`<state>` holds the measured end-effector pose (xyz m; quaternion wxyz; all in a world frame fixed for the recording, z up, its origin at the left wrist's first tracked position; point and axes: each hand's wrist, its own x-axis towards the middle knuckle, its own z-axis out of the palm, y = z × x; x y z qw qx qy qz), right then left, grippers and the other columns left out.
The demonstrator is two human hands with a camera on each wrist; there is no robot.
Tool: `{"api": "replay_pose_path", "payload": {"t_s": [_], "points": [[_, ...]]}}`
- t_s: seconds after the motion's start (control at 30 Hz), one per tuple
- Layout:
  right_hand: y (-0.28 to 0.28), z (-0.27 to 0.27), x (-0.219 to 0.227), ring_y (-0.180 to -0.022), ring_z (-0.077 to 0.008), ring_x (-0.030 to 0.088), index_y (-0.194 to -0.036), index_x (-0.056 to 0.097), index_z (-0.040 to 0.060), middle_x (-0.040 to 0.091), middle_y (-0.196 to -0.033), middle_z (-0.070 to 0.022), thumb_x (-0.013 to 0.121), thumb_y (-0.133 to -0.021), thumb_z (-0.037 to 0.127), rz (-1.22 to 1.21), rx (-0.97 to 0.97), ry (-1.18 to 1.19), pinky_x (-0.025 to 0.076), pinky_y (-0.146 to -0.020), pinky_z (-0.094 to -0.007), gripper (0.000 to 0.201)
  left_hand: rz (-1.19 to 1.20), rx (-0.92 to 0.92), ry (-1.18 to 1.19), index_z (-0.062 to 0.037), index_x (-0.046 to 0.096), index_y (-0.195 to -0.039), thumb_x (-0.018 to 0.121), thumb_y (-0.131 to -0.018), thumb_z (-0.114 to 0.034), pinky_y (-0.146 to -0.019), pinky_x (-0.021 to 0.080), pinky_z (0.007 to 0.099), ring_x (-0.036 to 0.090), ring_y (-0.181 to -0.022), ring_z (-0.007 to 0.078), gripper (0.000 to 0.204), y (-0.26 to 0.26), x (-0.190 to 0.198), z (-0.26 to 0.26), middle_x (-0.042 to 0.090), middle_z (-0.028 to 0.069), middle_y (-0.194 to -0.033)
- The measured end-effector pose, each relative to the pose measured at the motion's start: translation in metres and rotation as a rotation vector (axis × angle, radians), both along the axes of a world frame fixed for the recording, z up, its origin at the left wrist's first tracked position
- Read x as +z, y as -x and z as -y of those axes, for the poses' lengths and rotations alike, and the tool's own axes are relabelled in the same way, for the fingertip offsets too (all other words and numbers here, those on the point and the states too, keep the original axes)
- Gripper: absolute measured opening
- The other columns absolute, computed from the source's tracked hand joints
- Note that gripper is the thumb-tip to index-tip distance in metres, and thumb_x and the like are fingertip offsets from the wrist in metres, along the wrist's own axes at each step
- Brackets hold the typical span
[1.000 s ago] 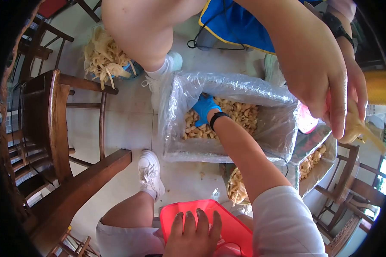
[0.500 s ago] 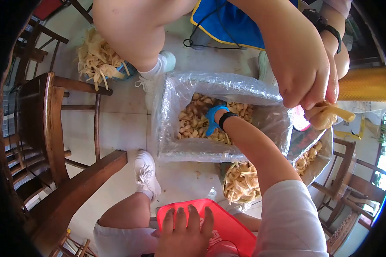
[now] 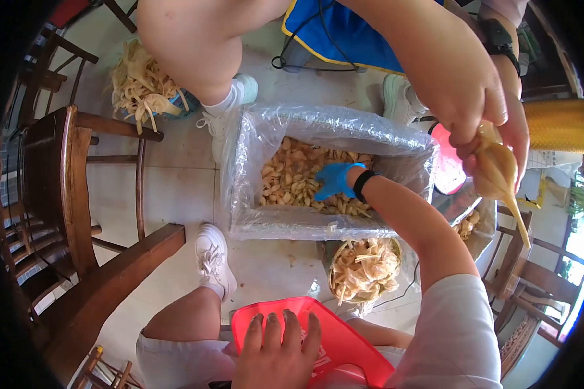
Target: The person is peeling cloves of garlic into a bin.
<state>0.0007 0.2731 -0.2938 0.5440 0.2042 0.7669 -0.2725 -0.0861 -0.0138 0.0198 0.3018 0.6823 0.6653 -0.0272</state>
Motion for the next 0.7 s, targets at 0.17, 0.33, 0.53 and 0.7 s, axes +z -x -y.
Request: {"api": "replay_pose_path", "payload": {"t_s": [0.17,0.33,0.53,0.7], "points": [[0.06,0.074,-0.017,-0.116,-0.0264,0.051,-0.129,0.052,0.0263,0.058,-0.122,-0.0049,0.072,-0.071,0.034,-0.68,0.49,0.048,0.048,-0.086,-0.0476,0.062,0.019,0.019,-0.006,0.0002,0.052,-0.121,0.056,-0.078,-0.04,-0.093,0.039,0.0407,0.049,-0.103,0.0295,0.059,-0.001,-0.002,-0.001,0.054,0.0158,-0.105],[0.097,0.092,-0.024,-0.119,-0.0278,0.048,-0.123,0.057,0.0328,0.056,-0.124,0.0005,0.07,-0.072,0.034,-0.493,0.993,-0.004,0.045,-0.085,-0.0485,0.053,-0.022,-0.009,0.031,-0.0006,0.052,-0.121,0.056,-0.079,-0.041,-0.096,0.038,0.042,0.049,-0.105,0.031,0.059,0.005,0.0,-0.004,0.054,0.0164,-0.107],[0.08,0.105,-0.083,-0.118,-0.0344,0.051,-0.135,0.047,0.0206,0.051,-0.133,-0.0054,0.068,-0.073,0.049,-0.017,0.892,-0.244,0.038,-0.09,-0.0642,0.072,0.06,0.096,0.081,-0.0026,0.052,-0.123,0.058,-0.078,-0.034,-0.098,0.038,0.0421,0.05,-0.104,0.031,0.055,0.011,0.005,-0.011,0.054,0.0163,-0.108],[0.073,0.019,-0.03,-0.122,-0.0308,0.045,-0.133,0.045,0.021,0.048,-0.132,-0.0053,0.059,-0.074,0.062,0.052,0.686,-0.331,0.03,-0.099,-0.0587,0.074,-0.067,0.11,-0.234,-0.0108,0.062,-0.105,0.053,-0.083,-0.03,-0.08,0.049,0.0484,0.061,-0.084,0.029,0.03,-0.005,-0.036,0.016,0.061,0.0143,-0.094]]}}
